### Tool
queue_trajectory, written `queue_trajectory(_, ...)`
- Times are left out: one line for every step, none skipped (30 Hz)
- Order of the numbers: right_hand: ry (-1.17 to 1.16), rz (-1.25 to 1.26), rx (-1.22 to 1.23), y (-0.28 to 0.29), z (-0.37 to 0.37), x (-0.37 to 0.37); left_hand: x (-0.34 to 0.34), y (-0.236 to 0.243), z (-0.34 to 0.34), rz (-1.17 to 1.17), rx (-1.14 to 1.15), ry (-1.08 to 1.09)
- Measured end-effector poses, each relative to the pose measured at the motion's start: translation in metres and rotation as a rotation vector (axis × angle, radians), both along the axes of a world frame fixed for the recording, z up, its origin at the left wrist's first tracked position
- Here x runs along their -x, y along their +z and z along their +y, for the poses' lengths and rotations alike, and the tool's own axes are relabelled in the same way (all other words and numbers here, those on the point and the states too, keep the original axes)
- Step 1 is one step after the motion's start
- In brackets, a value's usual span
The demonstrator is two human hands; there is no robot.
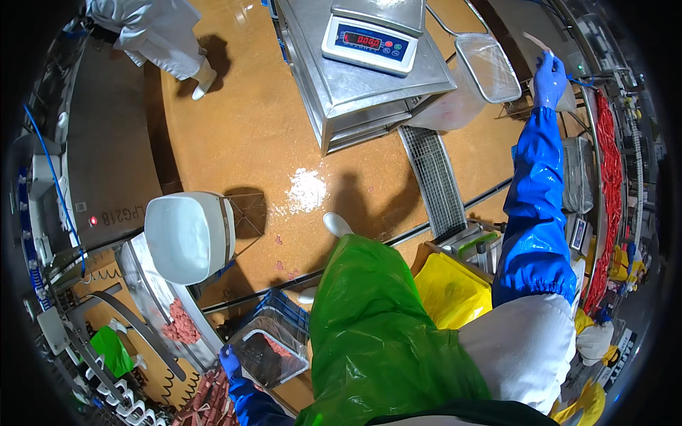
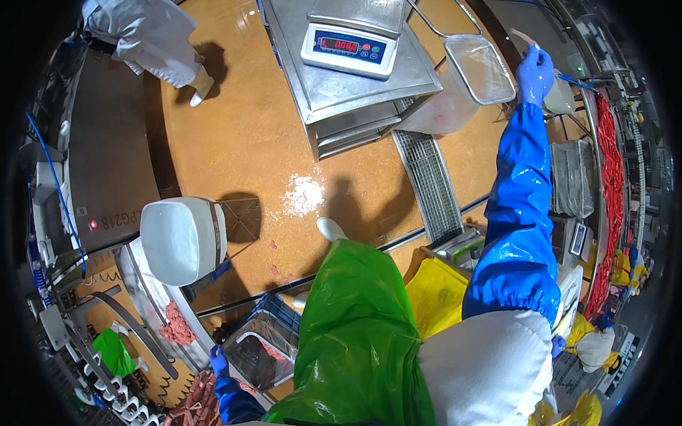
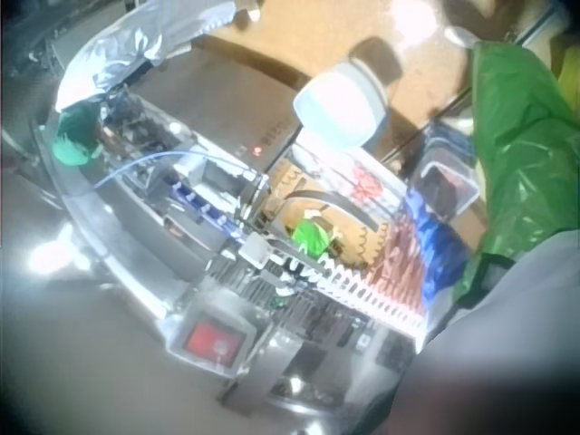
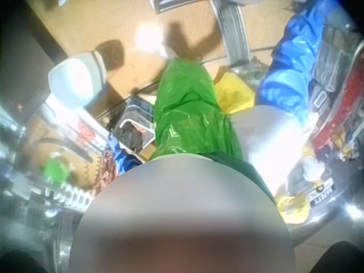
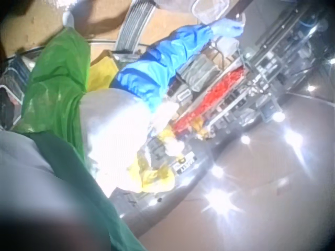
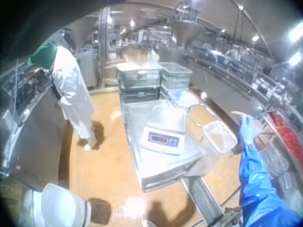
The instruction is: The person fills sausage casings with ground meat using a stuffer machine, ties off sections, and places the linked sausages onto a rotating rack. The process is repeated continuously as the rack turns.
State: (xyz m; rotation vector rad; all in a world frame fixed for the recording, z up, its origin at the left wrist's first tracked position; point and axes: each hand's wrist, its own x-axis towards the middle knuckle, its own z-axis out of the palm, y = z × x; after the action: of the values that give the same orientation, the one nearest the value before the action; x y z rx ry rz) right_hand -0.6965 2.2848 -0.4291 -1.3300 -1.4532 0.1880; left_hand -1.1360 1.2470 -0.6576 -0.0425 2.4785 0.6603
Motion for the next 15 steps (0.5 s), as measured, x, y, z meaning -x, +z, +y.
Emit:
queue_trajectory(-0.043,0.010,-0.026,-0.012,0.024,-0.007,-0.002,0.010,0.018,-0.033,-0.043,0.051)
queue_trajectory(-0.110,-0.011,0.059,-0.028,0.046,-0.010,-0.009,0.032,0.053,-0.078,-0.017,0.092)
queue_trajectory(-0.239,-0.214,0.231,-0.051,0.070,-0.018,-0.010,0.039,0.055,-0.049,-0.042,0.096)
queue_trajectory(-0.359,-0.423,0.394,-0.083,0.099,-0.035,-0.005,0.041,0.058,-0.018,-0.071,0.101)
queue_trajectory(-0.251,-0.548,0.530,-0.111,0.144,-0.143,0.039,0.009,0.075,-0.069,-0.106,-0.086)
queue_trajectory(0.006,-0.247,0.648,-0.133,0.160,-0.142,0.032,0.001,0.093,-0.119,-0.017,-0.137)
queue_trajectory(0.166,0.063,0.779,-0.137,0.168,-0.154,0.029,-0.021,0.101,-0.170,-0.105,-0.101)
queue_trajectory(0.269,-0.041,0.753,-0.190,0.144,-0.101,0.018,0.005,0.103,-0.119,-0.154,0.015)
queue_trajectory(0.345,-0.150,0.722,-0.230,0.106,-0.051,0.010,0.020,0.084,-0.084,-0.144,0.012)
queue_trajectory(0.382,-0.263,0.654,-0.243,0.057,-0.011,0.007,0.033,0.109,-0.015,-0.059,0.134)
queue_trajectory(0.492,-0.220,0.405,-0.263,-0.003,0.047,0.002,0.034,0.103,-0.007,-0.030,0.041)
queue_trajectory(0.714,-0.228,0.720,-0.260,-0.054,0.091,-0.013,0.029,0.100,0.113,0.012,0.039)
queue_trajectory(0.795,-0.060,0.751,-0.267,-0.123,0.126,-0.013,0.039,0.118,0.119,-0.004,0.014)
queue_trajectory(1.023,-0.092,0.776,-0.254,-0.196,0.168,-0.020,0.048,0.123,0.100,-0.023,0.064)
queue_trajectory(1.026,0.071,1.064,-0.262,-0.263,0.190,-0.018,0.048,0.121,0.092,-0.033,0.092)
